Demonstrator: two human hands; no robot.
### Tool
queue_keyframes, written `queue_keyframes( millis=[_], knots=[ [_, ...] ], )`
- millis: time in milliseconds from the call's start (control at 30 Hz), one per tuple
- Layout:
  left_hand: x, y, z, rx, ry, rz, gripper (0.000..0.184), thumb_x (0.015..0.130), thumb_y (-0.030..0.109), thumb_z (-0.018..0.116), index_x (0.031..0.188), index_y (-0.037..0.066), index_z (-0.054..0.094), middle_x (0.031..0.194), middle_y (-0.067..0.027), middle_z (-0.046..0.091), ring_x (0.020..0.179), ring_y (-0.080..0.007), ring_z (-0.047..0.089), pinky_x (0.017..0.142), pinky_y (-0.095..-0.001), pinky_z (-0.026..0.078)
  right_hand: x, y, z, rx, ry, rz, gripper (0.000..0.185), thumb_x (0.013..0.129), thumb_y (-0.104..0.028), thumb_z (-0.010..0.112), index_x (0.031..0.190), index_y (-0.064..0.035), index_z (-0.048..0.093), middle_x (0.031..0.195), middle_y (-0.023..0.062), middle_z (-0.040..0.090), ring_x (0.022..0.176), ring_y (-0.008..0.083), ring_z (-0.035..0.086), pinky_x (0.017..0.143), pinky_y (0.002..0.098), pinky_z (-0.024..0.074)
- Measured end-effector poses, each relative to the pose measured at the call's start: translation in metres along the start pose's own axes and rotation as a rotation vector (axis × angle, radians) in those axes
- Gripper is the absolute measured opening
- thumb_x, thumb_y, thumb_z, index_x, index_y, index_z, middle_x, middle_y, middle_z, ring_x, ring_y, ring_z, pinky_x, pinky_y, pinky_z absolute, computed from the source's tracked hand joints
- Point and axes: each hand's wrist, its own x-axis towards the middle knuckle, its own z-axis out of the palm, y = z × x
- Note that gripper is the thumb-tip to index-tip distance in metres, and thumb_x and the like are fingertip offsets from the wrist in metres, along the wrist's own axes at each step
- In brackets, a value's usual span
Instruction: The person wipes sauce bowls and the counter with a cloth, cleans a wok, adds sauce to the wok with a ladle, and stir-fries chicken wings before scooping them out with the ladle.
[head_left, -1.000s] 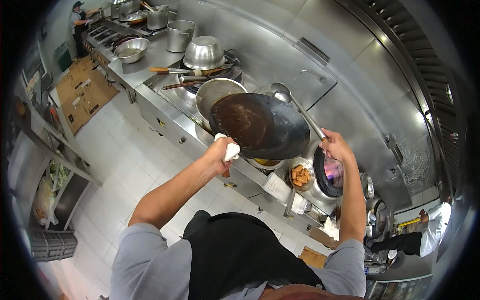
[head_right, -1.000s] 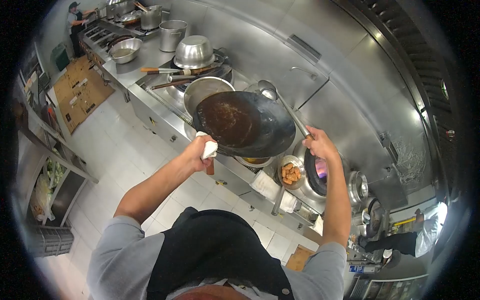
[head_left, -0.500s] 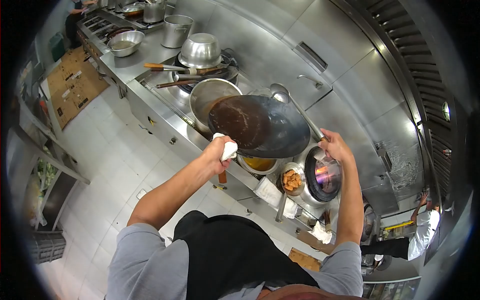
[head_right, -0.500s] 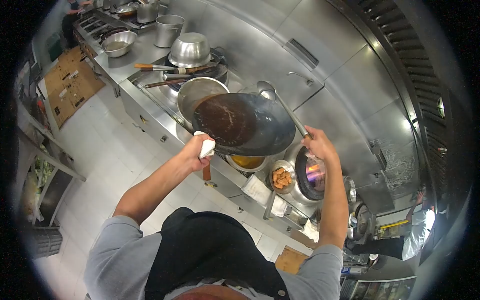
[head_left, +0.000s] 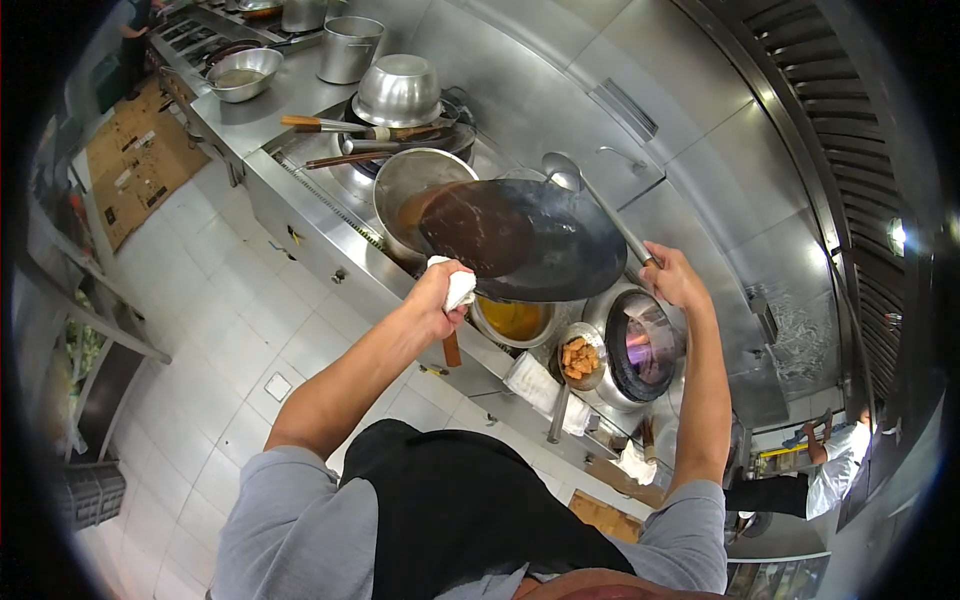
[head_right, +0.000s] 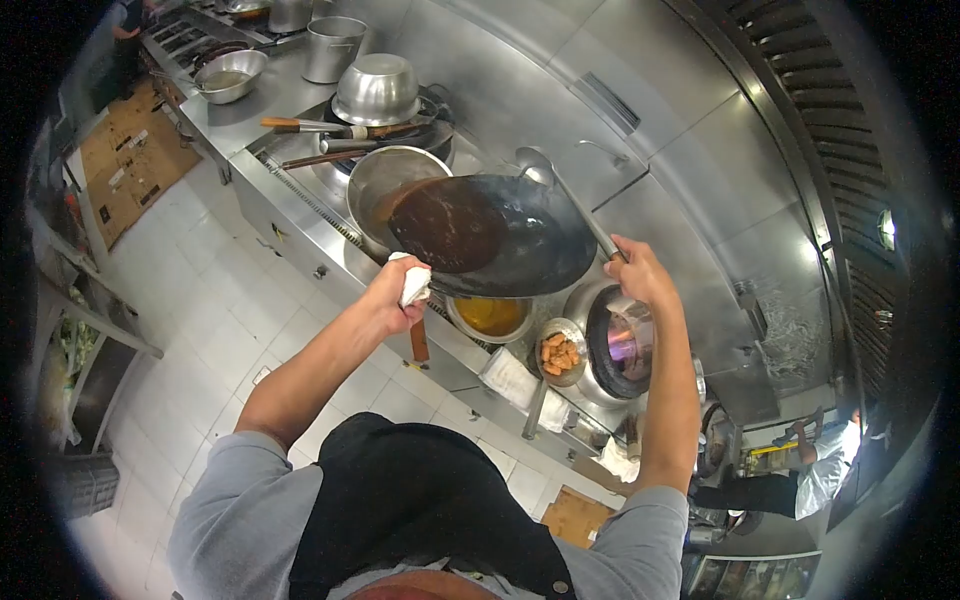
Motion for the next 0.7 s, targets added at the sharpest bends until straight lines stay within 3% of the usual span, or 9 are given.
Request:
queue_keyframes(
  millis=[200,367,467,533,567,600,667,700],
  knots=[
    [0.018,0.003,0.000,-0.085,-0.063,-0.005,0.019,0.086,0.031,0.064,0.075,0.018,0.055,0.061,0.0002,0.053,0.046,-0.0128,0.044,0.038,-0.0245,0.028,0.010,-0.031,-0.003,-0.175,0.053,0.022,0.063,0.088,-0.009,0.068,0.147,0.0037,0.051,0.075,0.0031,0.056,0.060,0.0132,0.054,0.057,0.0316,0.0453],
    [0.044,0.007,-0.006,-0.165,-0.110,-0.024,0.016,0.086,0.028,0.062,0.078,0.017,0.056,0.064,-0.0076,0.058,0.043,-0.0140,0.045,0.033,-0.0236,0.030,0.032,-0.043,-0.008,-0.331,0.109,-0.024,0.064,0.087,-0.011,0.069,0.147,0.0036,0.050,0.093,0.0122,0.069,0.082,0.0220,0.064,0.079,0.0374,0.0515],
    [0.047,0.011,-0.005,-0.195,-0.107,-0.040,0.015,0.086,0.028,0.062,0.079,0.017,0.056,0.066,-0.0111,0.061,0.042,-0.0137,0.045,0.033,-0.0232,0.030,0.041,-0.063,-0.011,-0.419,0.105,-0.012,0.062,0.087,-0.012,0.069,0.146,-0.0016,0.054,0.094,0.0136,0.070,0.088,0.0228,0.067,0.083,0.0374,0.0515],
    [0.050,0.015,-0.003,-0.252,-0.180,-0.046,0.016,0.086,0.029,0.061,0.079,0.017,0.055,0.067,-0.0117,0.060,0.042,-0.0133,0.044,0.033,-0.0233,0.029,0.056,-0.066,-0.015,-0.489,0.117,-0.130,0.061,0.086,-0.010,0.068,0.145,-0.0010,0.054,0.085,0.0104,0.064,0.081,0.0223,0.064,0.076,0.0391,0.0497],
    [0.049,0.015,0.000,-0.256,-0.179,-0.025,0.016,0.085,0.028,0.061,0.078,0.014,0.055,0.063,-0.0060,0.054,0.045,-0.0124,0.043,0.036,-0.0235,0.028,0.062,-0.067,-0.017,-0.561,0.134,-0.251,0.059,0.086,-0.008,0.066,0.144,-0.0003,0.055,0.076,0.0071,0.059,0.074,0.0218,0.061,0.070,0.0409,0.0480],
    [0.054,0.013,-0.001,-0.246,-0.175,-0.029,0.016,0.085,0.028,0.061,0.078,0.014,0.055,0.063,-0.0060,0.054,0.045,-0.0124,0.043,0.036,-0.0235,0.028,0.065,-0.074,-0.016,-0.552,0.137,-0.245,0.059,0.086,-0.008,0.066,0.144,-0.0003,0.055,0.076,0.0071,0.059,0.074,0.0218,0.061,0.070,0.0409,0.0480],
    [0.076,0.009,-0.005,-0.392,-0.280,-0.108,0.018,0.084,0.027,0.061,0.080,0.012,0.054,0.067,-0.0091,0.055,0.046,-0.0133,0.042,0.037,-0.0246,0.029,0.062,-0.104,-0.006,-0.871,0.258,-0.256,0.048,0.087,-0.011,0.066,0.134,-0.0051,0.062,0.097,0.0216,0.073,0.097,0.0347,0.072,0.086,0.0464,0.0557],
    [0.089,0.003,-0.006,-0.373,-0.274,-0.118,0.018,0.084,0.027,0.061,0.080,0.012,0.054,0.067,-0.0091,0.055,0.046,-0.0133,0.042,0.037,-0.0246,0.029,0.057,-0.116,-0.001,-0.855,0.264,-0.240,0.048,0.087,-0.011,0.066,0.134,-0.0051,0.062,0.097,0.0216,0.073,0.097,0.0347,0.072,0.086,0.0464,0.0557]
  ],
)
